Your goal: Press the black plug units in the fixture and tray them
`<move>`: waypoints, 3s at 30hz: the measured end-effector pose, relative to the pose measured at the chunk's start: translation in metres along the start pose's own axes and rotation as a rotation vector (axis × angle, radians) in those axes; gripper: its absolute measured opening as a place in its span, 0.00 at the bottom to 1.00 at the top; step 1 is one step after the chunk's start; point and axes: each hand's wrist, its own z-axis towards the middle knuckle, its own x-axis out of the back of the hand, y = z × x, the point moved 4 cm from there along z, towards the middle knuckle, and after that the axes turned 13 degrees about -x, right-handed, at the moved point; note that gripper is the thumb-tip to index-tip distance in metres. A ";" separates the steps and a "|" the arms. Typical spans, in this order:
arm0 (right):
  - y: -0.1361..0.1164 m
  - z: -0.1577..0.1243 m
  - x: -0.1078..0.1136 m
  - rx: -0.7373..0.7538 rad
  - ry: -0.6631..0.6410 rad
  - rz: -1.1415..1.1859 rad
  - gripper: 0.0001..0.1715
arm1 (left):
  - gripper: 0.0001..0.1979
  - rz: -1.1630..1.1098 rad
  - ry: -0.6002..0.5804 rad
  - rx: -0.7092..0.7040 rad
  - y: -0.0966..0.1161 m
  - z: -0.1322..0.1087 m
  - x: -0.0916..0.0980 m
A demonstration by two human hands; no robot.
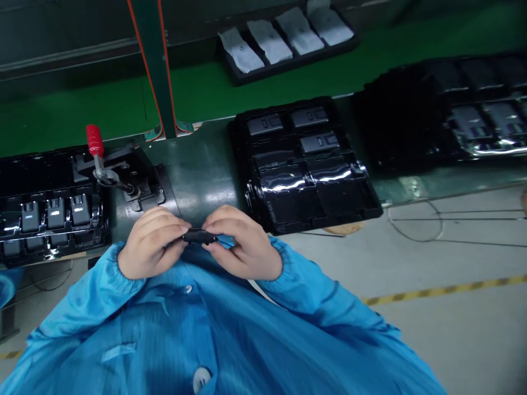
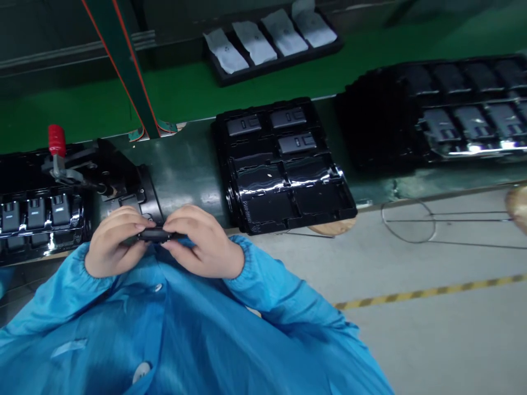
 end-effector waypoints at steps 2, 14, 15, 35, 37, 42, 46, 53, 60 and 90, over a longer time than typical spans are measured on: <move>0.006 0.002 -0.005 -0.076 0.001 0.063 0.18 | 0.27 -0.024 0.062 0.087 0.002 -0.007 0.000; 0.029 0.022 -0.048 -0.826 -0.160 0.636 0.21 | 0.28 -0.376 0.444 0.671 0.009 -0.053 -0.003; 0.033 0.023 -0.048 -0.871 -0.124 0.646 0.23 | 0.27 -0.437 0.474 0.705 0.007 -0.054 -0.007; 0.050 0.011 -0.048 -0.822 -0.134 0.591 0.22 | 0.16 -0.532 0.531 1.014 -0.019 -0.053 -0.021; 0.048 0.010 -0.048 -0.804 -0.149 0.592 0.22 | 0.13 -0.466 0.514 1.030 -0.021 -0.050 -0.019; 0.046 0.009 -0.042 -0.797 -0.135 0.537 0.20 | 0.13 -0.455 0.517 1.036 -0.020 -0.041 -0.018; 0.047 0.007 -0.037 -0.766 -0.116 0.504 0.18 | 0.13 -0.463 0.508 1.028 -0.019 -0.036 -0.018; 0.050 0.002 -0.035 -0.725 -0.057 0.466 0.17 | 0.14 -0.425 0.470 1.030 -0.018 -0.033 -0.019; 0.047 -0.001 -0.031 -0.664 -0.085 0.353 0.12 | 0.15 -0.391 0.165 0.945 -0.021 -0.023 -0.016; 0.075 -0.021 0.091 -0.618 0.255 0.071 0.21 | 0.27 -0.700 0.072 1.050 -0.043 0.004 -0.086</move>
